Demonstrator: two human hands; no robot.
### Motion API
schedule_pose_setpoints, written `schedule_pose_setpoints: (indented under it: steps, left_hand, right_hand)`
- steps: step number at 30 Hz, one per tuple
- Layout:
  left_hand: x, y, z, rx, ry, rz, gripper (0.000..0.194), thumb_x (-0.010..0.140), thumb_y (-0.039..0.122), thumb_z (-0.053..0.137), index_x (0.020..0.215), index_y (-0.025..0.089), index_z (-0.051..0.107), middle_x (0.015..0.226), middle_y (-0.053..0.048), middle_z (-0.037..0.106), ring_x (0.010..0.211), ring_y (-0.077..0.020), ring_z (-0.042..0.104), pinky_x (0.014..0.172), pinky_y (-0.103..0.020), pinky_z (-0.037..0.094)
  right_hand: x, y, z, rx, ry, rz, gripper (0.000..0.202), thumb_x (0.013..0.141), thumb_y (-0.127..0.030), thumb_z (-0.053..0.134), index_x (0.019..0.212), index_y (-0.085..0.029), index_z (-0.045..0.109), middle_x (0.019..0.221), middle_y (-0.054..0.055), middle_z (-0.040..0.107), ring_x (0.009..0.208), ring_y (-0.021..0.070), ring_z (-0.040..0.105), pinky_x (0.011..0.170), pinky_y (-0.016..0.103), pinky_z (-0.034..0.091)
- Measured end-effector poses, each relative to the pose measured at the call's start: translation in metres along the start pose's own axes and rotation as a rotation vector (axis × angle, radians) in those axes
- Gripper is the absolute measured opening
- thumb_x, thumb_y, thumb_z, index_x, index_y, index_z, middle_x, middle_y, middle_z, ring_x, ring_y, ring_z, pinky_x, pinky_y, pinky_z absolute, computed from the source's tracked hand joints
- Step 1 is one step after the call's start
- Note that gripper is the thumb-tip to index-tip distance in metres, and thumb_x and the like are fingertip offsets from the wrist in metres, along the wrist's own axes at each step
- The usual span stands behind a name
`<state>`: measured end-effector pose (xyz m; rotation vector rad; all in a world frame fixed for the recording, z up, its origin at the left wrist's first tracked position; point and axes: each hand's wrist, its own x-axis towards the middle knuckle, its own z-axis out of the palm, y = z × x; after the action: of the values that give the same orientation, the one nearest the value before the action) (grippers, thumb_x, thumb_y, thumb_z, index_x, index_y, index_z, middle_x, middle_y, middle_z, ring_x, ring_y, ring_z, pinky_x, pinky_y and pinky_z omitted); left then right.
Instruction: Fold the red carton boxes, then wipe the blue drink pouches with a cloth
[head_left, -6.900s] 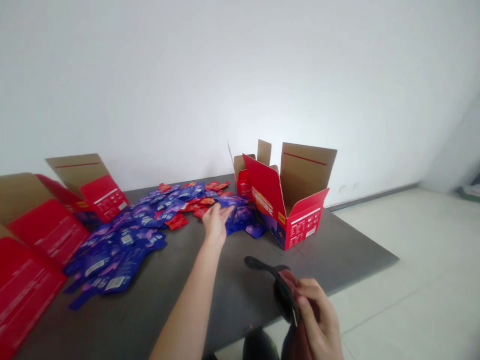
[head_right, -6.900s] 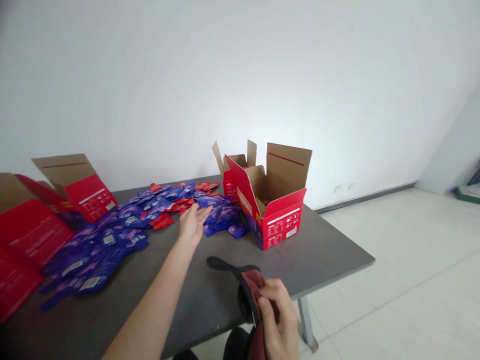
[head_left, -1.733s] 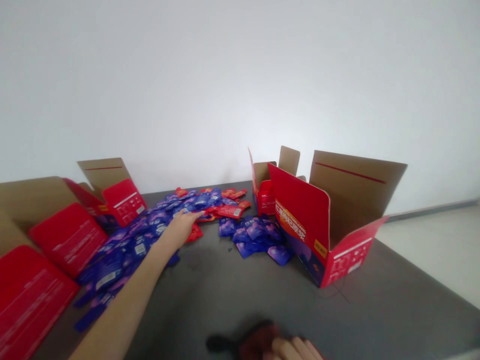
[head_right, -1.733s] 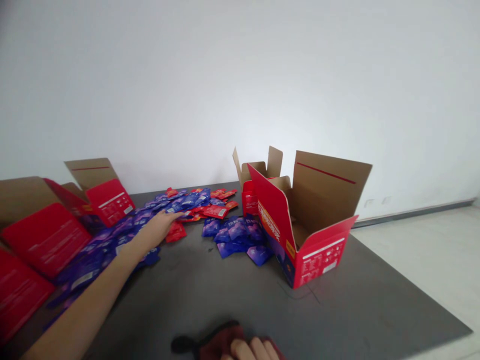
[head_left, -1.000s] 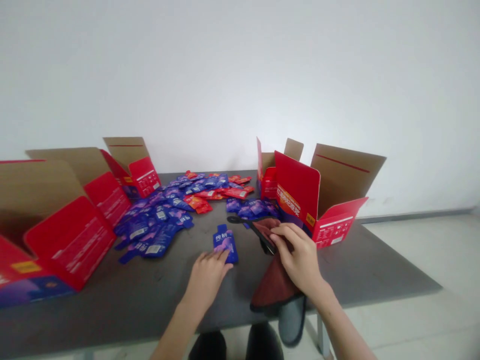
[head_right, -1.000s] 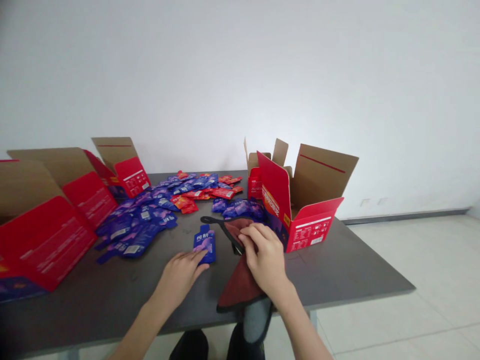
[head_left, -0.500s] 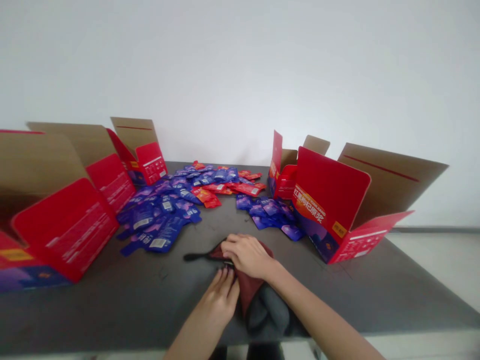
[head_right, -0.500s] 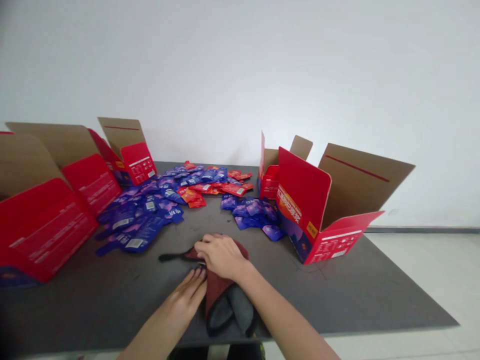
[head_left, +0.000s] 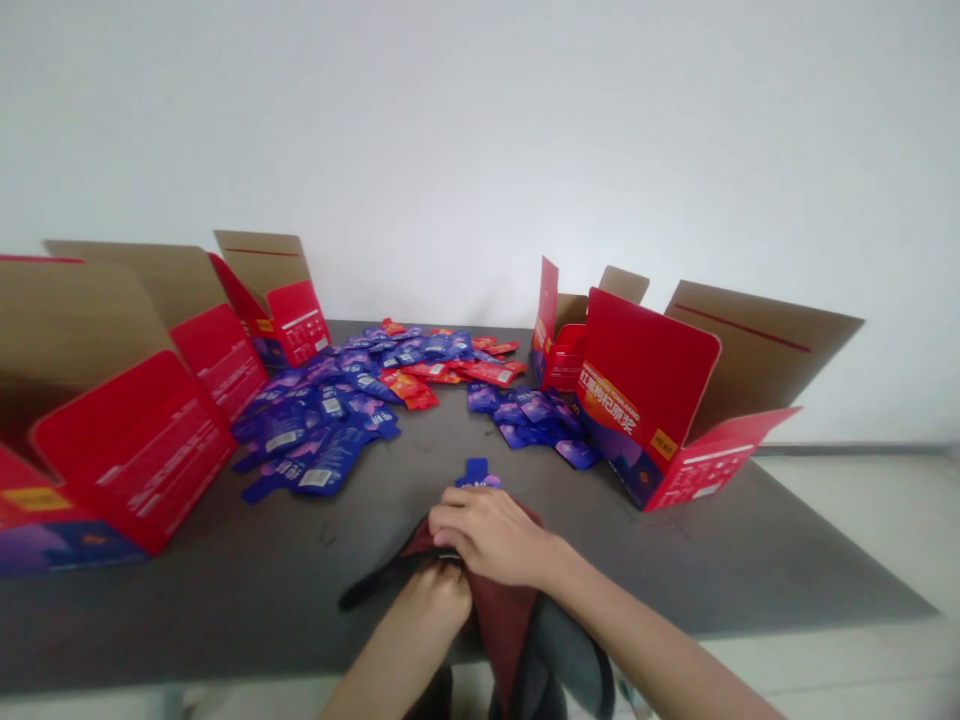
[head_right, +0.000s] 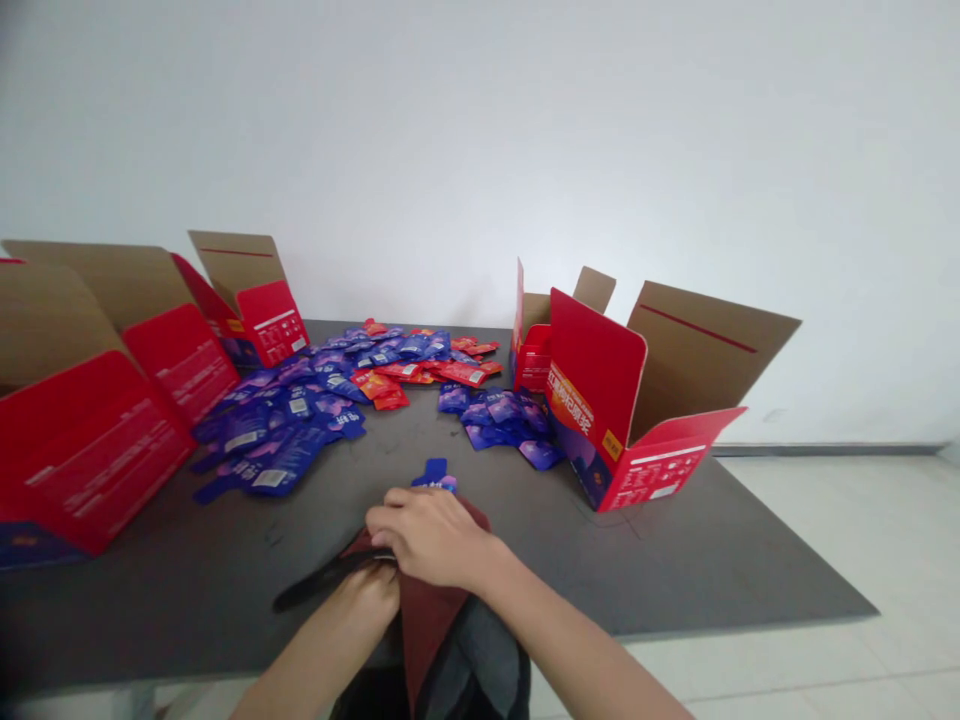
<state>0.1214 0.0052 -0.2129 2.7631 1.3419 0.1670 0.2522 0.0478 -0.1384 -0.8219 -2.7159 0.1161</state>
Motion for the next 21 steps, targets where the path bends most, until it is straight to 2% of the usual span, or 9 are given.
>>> schedule_pose_setpoints:
  steps: [3, 5, 8, 12, 15, 18, 21]
  left_hand:
    - [-0.002, 0.002, -0.003, 0.200, 0.034, 0.020, 0.044, 0.067, -0.008, 0.036, 0.097, 0.007, 0.065, 0.096, -0.019, 0.067, 0.094, -0.0271, 0.064, 0.088, -0.039, 0.049]
    - [-0.005, 0.003, -0.008, 0.295, 0.112, 0.061, 0.048, 0.068, -0.007, 0.036, 0.105, 0.008, 0.062, 0.106, -0.018, 0.065, 0.103, -0.0257, 0.060, 0.092, -0.036, 0.047]
    - [-0.010, 0.004, -0.017, 0.273, 0.222, 0.071, 0.054, 0.070, -0.006, 0.034, 0.116, 0.011, 0.056, 0.116, -0.014, 0.061, 0.111, -0.0232, 0.054, 0.092, -0.033, 0.048]
    - [-0.013, 0.005, -0.025, 0.173, 0.209, -0.011, 0.060, 0.071, -0.008, 0.032, 0.125, 0.015, 0.047, 0.120, -0.010, 0.059, 0.114, -0.0199, 0.052, 0.093, -0.032, 0.047]
    - [-0.012, 0.005, -0.023, 0.156, 0.212, -0.005, 0.057, 0.073, -0.008, 0.032, 0.123, 0.013, 0.048, 0.121, -0.012, 0.058, 0.115, -0.0204, 0.051, 0.094, -0.032, 0.046]
    - [-0.009, 0.005, -0.018, 0.210, 0.244, 0.048, 0.052, 0.073, -0.008, 0.031, 0.116, 0.011, 0.054, 0.117, -0.013, 0.060, 0.112, -0.0214, 0.054, 0.094, -0.033, 0.046]
    - [-0.008, 0.007, -0.017, 0.272, 0.240, 0.053, 0.052, 0.071, -0.009, 0.029, 0.110, 0.010, 0.058, 0.106, -0.012, 0.066, 0.103, -0.0202, 0.060, 0.090, -0.032, 0.049]
  right_hand:
    - [0.008, 0.013, 0.016, -0.042, -0.044, 0.020, 0.011, 0.088, -0.025, 0.044, 0.083, -0.023, 0.053, 0.084, -0.003, 0.054, 0.071, 0.0095, 0.049, 0.057, 0.023, 0.025]
    - [0.020, 0.030, 0.023, -0.067, -0.052, 0.046, 0.010, 0.088, -0.027, 0.045, 0.084, -0.024, 0.054, 0.084, -0.003, 0.055, 0.072, 0.0105, 0.051, 0.056, 0.023, 0.026]
    - [0.043, 0.060, 0.030, -0.079, -0.031, 0.154, 0.011, 0.088, -0.026, 0.044, 0.087, -0.024, 0.054, 0.086, -0.002, 0.056, 0.073, 0.0124, 0.052, 0.058, 0.024, 0.027]
    - [0.064, 0.083, 0.028, -0.064, 0.029, 0.263, 0.011, 0.089, -0.022, 0.042, 0.089, -0.021, 0.053, 0.088, 0.002, 0.057, 0.073, 0.0138, 0.053, 0.060, 0.025, 0.029]
    - [0.054, 0.071, 0.008, -0.044, 0.094, 0.270, 0.009, 0.090, -0.022, 0.041, 0.089, -0.021, 0.050, 0.089, 0.000, 0.056, 0.077, 0.0125, 0.052, 0.064, 0.023, 0.031]
    - [0.027, 0.043, -0.014, 0.024, 0.152, 0.173, 0.013, 0.092, -0.024, 0.037, 0.085, -0.020, 0.048, 0.086, -0.001, 0.054, 0.079, 0.0106, 0.050, 0.067, 0.022, 0.032]
    - [0.003, 0.022, -0.014, 0.039, 0.068, 0.052, 0.014, 0.092, -0.024, 0.039, 0.083, -0.021, 0.049, 0.083, -0.001, 0.053, 0.074, 0.0104, 0.049, 0.064, 0.022, 0.031]
